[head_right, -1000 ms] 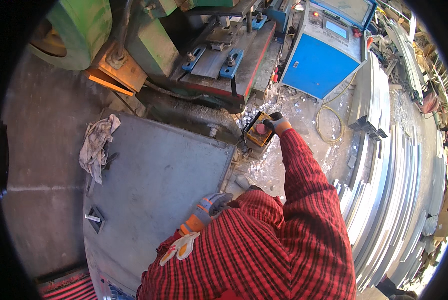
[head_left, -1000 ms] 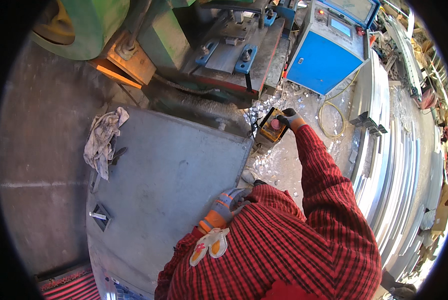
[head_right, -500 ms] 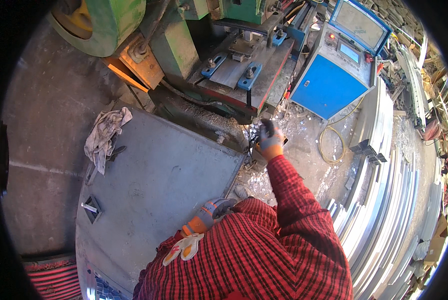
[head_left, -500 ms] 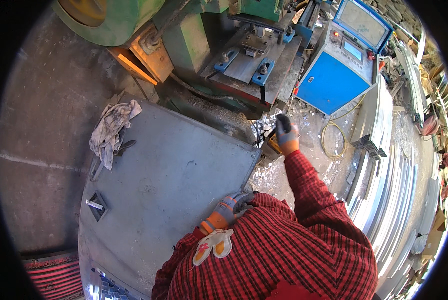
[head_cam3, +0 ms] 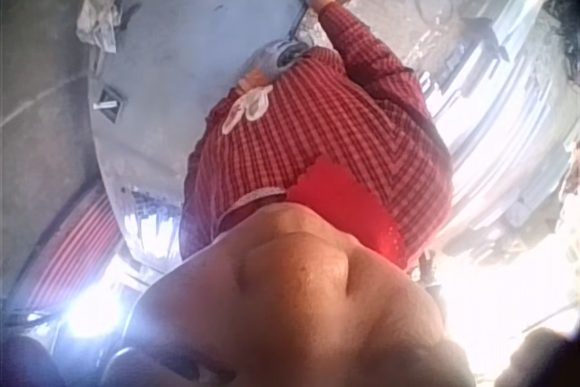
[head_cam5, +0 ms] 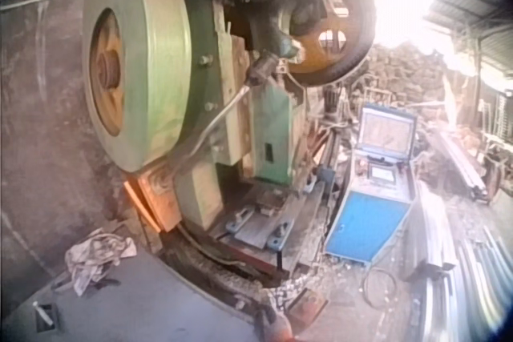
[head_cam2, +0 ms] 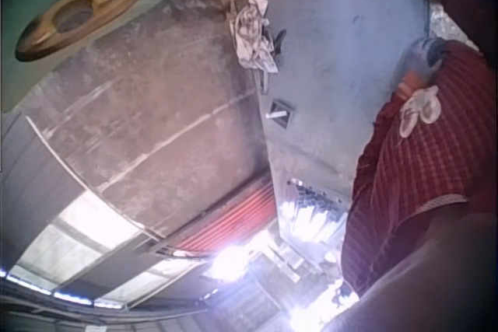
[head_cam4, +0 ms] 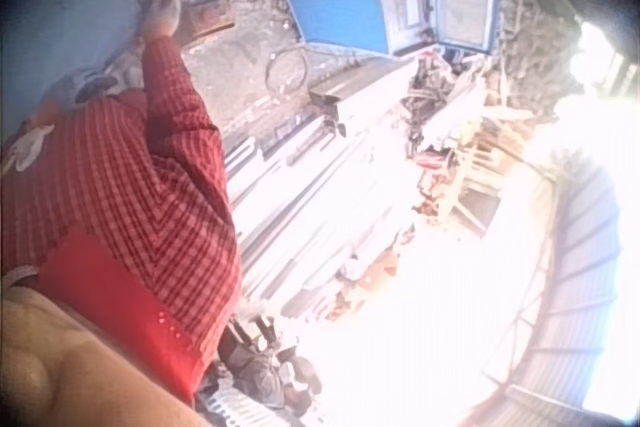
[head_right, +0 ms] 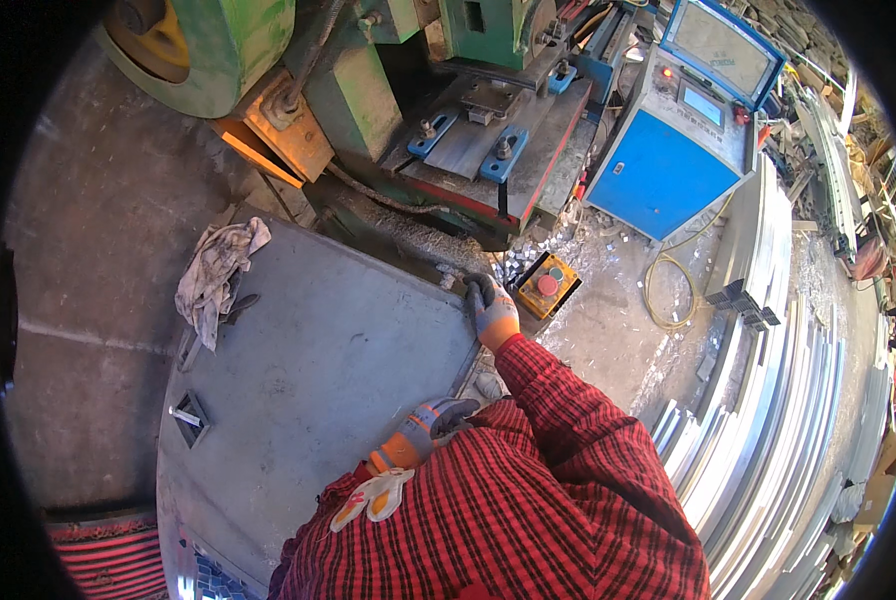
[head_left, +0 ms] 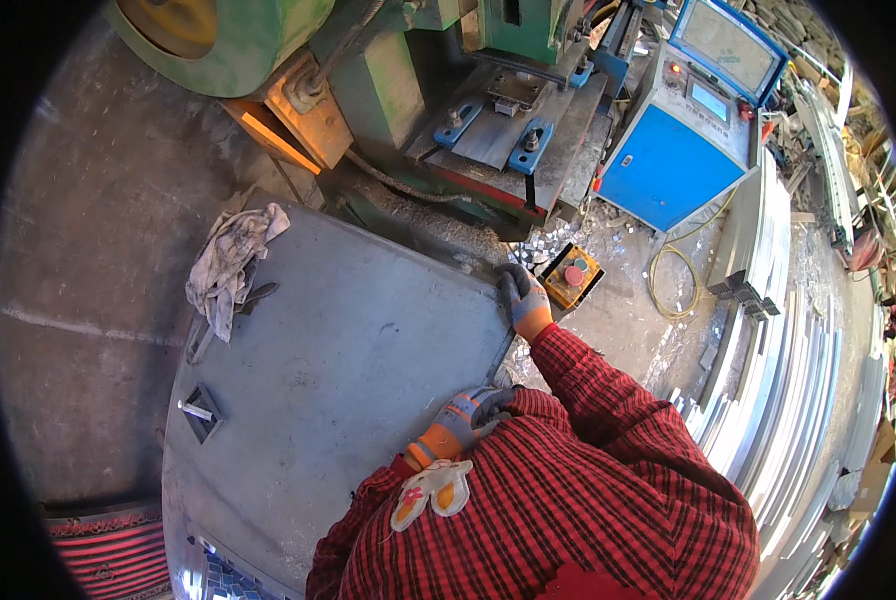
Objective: The person repeatedly picks up long metal bars, places them into a cutting machine, operates the machine to cut the bars, and then removes the cut pieces. The person stacks the cut metal pieces on a nearby table.
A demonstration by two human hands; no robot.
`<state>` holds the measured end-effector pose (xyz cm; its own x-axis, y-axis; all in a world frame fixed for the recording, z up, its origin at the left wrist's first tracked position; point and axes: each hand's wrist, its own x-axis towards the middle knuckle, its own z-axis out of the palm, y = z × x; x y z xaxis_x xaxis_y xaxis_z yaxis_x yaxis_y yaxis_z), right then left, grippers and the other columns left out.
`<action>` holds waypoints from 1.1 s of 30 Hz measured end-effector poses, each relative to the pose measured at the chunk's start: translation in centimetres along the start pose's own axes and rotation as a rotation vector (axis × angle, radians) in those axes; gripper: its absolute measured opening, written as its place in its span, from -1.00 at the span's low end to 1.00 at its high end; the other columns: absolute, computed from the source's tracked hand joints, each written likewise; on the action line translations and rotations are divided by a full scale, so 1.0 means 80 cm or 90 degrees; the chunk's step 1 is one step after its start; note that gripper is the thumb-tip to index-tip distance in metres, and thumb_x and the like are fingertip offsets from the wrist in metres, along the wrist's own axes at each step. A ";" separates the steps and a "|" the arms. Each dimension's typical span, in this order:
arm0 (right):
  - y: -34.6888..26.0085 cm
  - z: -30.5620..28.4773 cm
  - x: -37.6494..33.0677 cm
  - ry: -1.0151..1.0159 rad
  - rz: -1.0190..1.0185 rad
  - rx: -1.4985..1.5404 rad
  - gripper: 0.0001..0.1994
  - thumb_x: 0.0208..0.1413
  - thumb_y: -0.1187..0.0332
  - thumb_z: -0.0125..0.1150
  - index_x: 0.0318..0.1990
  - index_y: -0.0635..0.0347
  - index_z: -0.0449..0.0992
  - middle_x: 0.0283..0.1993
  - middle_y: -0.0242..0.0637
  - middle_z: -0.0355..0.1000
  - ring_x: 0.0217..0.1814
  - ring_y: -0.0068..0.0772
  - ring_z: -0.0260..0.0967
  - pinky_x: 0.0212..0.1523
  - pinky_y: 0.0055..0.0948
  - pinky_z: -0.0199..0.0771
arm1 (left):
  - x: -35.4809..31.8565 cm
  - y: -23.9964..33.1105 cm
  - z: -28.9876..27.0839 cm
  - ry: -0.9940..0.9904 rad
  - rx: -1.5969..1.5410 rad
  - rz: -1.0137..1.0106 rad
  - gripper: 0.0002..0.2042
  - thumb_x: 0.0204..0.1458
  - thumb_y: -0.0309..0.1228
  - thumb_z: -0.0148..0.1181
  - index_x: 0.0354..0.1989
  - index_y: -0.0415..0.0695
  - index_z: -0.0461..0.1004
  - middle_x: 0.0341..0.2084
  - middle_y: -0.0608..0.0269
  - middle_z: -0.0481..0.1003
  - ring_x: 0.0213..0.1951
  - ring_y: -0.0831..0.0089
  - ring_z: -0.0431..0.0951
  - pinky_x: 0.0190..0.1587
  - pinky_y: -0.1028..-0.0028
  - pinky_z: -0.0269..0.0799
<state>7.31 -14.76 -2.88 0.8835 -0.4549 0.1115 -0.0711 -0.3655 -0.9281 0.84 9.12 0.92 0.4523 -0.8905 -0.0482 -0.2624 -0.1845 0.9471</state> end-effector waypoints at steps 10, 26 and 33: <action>0.010 0.004 0.000 0.010 0.012 0.035 -0.81 0.31 0.35 0.01 -0.05 0.17 0.51 -0.13 -0.04 0.52 -0.05 0.01 0.49 -0.02 -0.21 0.47 | 0.000 -0.003 0.002 -0.003 -0.028 0.000 -0.59 0.14 -0.32 0.20 0.16 -0.15 0.45 0.04 -0.03 0.52 0.05 0.03 0.52 0.14 0.19 0.43; 0.019 0.007 0.001 -0.002 0.042 0.059 -0.79 0.32 0.34 0.00 -0.04 0.19 0.52 -0.10 -0.01 0.53 -0.01 0.01 0.50 0.01 -0.22 0.46 | 0.001 -0.006 -0.001 -0.021 -0.006 0.003 -0.58 0.13 -0.34 0.18 0.18 -0.15 0.44 0.06 -0.01 0.51 0.07 0.06 0.51 0.16 0.21 0.42; 0.017 0.005 0.001 -0.003 0.034 0.056 -0.79 0.32 0.35 0.00 -0.04 0.20 0.52 -0.09 -0.01 0.53 0.01 0.00 0.49 0.02 -0.23 0.46 | 0.002 -0.004 -0.002 -0.027 -0.009 -0.007 -0.60 0.14 -0.36 0.17 0.16 -0.16 0.45 0.04 -0.01 0.52 0.06 0.06 0.52 0.15 0.21 0.42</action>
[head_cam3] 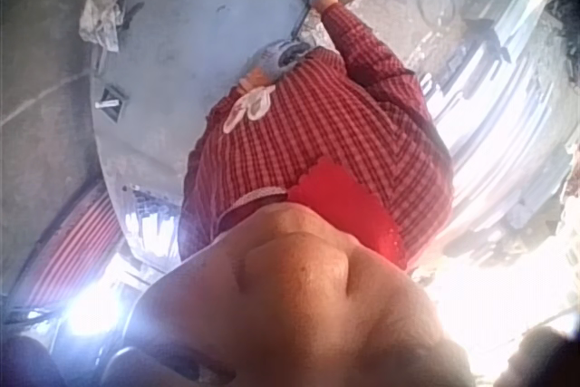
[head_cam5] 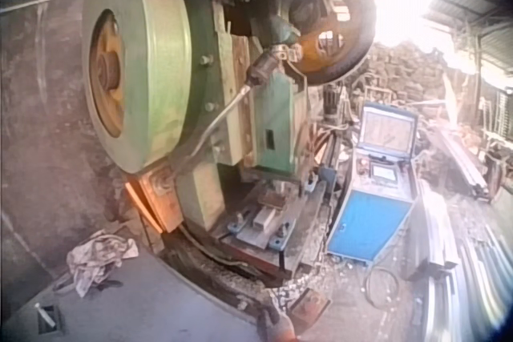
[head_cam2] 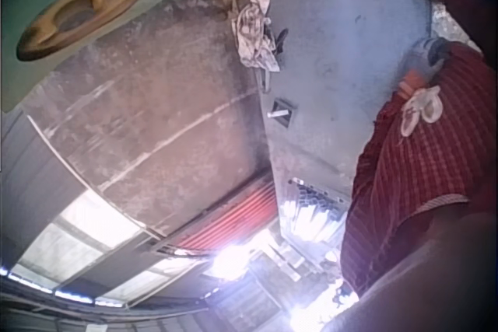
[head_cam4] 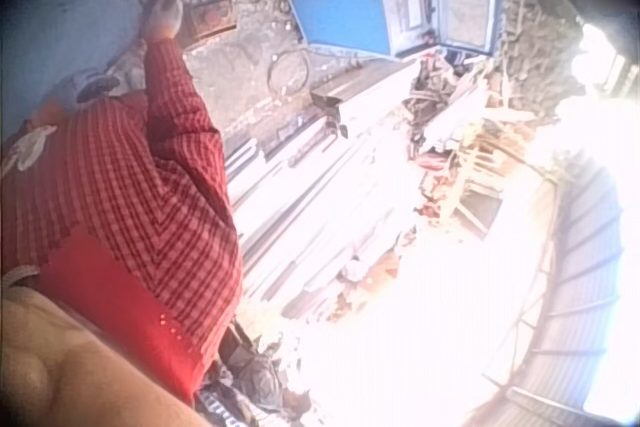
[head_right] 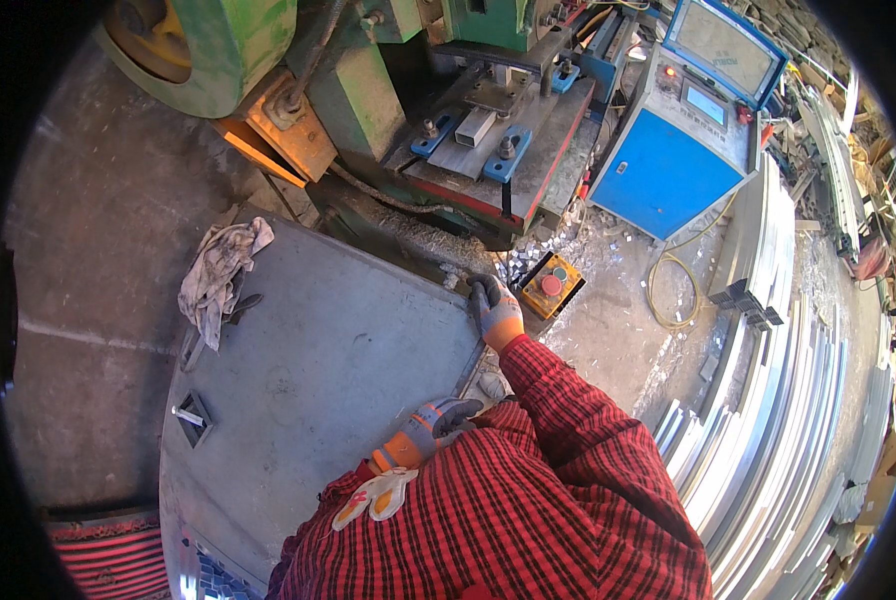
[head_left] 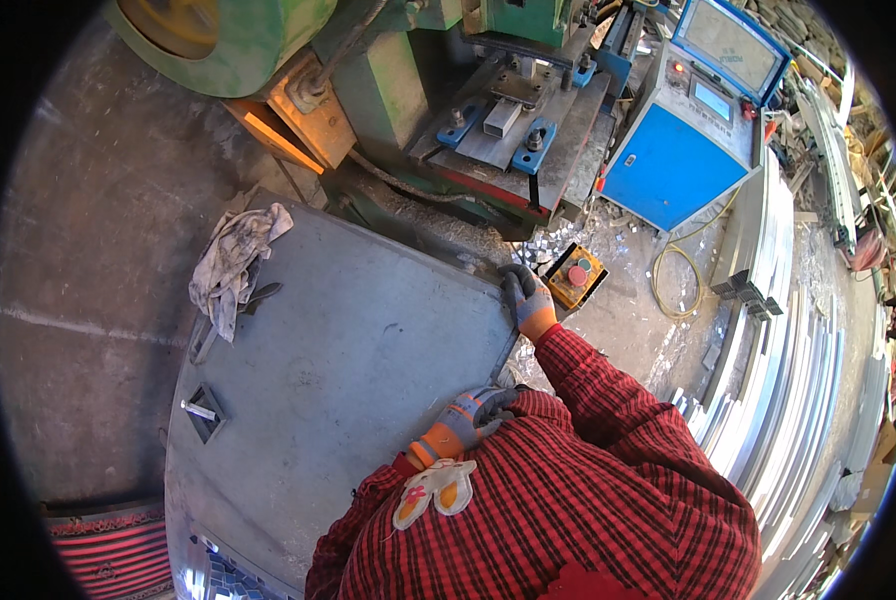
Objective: The person repeatedly picks up long metal bars, places them into a cutting machine, operates the machine to cut the bars, and then removes the cut pieces. The person stacks the cut metal pieces on a nearby table.
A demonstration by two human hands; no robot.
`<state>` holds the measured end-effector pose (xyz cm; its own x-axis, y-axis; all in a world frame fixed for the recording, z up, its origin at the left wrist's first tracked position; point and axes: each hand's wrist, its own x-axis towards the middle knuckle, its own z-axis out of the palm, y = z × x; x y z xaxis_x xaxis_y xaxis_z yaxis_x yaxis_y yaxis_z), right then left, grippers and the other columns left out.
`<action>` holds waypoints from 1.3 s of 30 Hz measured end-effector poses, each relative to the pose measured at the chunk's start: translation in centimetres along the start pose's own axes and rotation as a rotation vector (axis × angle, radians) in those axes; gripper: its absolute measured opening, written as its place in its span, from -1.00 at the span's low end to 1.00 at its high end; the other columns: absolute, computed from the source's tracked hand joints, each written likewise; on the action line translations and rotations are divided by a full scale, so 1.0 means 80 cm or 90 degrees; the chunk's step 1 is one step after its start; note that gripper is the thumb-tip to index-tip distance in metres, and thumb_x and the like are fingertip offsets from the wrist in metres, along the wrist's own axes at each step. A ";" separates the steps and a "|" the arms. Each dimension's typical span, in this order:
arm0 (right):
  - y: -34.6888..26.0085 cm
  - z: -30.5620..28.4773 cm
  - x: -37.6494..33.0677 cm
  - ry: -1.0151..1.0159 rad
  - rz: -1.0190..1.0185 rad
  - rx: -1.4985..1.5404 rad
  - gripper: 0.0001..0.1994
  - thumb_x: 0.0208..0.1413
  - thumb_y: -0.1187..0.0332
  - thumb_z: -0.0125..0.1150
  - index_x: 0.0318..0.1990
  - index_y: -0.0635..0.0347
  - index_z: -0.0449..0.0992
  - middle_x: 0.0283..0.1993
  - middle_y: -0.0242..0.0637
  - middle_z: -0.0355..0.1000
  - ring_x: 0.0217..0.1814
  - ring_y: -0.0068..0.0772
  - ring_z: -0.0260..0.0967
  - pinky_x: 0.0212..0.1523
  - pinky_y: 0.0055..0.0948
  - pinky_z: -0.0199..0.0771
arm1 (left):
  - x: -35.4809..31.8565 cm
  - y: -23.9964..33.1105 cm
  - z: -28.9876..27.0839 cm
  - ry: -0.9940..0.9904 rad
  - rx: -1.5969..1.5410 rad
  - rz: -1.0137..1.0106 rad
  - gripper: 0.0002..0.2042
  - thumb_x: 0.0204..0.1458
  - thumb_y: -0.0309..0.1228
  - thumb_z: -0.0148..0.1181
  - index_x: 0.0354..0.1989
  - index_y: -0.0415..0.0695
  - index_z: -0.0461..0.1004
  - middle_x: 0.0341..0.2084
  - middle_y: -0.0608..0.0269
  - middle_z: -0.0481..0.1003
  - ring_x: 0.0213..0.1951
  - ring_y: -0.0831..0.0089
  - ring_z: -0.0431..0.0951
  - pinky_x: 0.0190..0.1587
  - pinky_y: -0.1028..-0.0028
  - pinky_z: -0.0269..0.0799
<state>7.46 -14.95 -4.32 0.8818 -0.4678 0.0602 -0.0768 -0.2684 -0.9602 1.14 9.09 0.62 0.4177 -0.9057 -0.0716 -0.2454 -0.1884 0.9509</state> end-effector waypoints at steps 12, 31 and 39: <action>-0.006 -0.001 -0.001 0.010 -0.002 -0.002 -0.79 0.31 0.37 0.00 -0.05 0.20 0.53 -0.12 -0.03 0.53 -0.05 -0.03 0.51 -0.02 -0.25 0.47 | 0.000 0.009 -0.002 0.012 -0.028 -0.008 -0.63 0.16 -0.35 0.18 0.13 -0.18 0.48 0.03 -0.01 0.53 0.05 0.09 0.53 0.15 0.23 0.43; -0.007 -0.001 -0.002 0.007 -0.011 -0.002 -0.80 0.31 0.38 0.00 -0.05 0.20 0.52 -0.14 -0.03 0.53 -0.05 -0.03 0.51 -0.03 -0.24 0.47 | -0.001 -0.010 0.001 -0.001 0.042 0.034 -0.56 0.10 -0.44 0.17 0.21 -0.15 0.42 0.04 0.01 0.50 0.03 0.12 0.53 0.10 0.25 0.45; -0.010 -0.002 -0.003 0.005 -0.005 -0.001 -0.80 0.32 0.37 -0.01 -0.05 0.20 0.52 -0.16 -0.05 0.53 -0.10 -0.09 0.52 -0.06 -0.26 0.48 | 0.000 -0.010 0.002 0.014 0.098 0.091 -0.48 0.02 -0.62 0.17 0.24 -0.20 0.36 0.01 0.03 0.49 -0.09 0.27 0.60 -0.05 0.36 0.54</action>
<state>7.24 -14.77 -3.53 0.8791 -0.4715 0.0702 -0.0703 -0.2739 -0.9592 1.22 9.15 -0.20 0.3872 -0.9194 0.0684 -0.4336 -0.1161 0.8936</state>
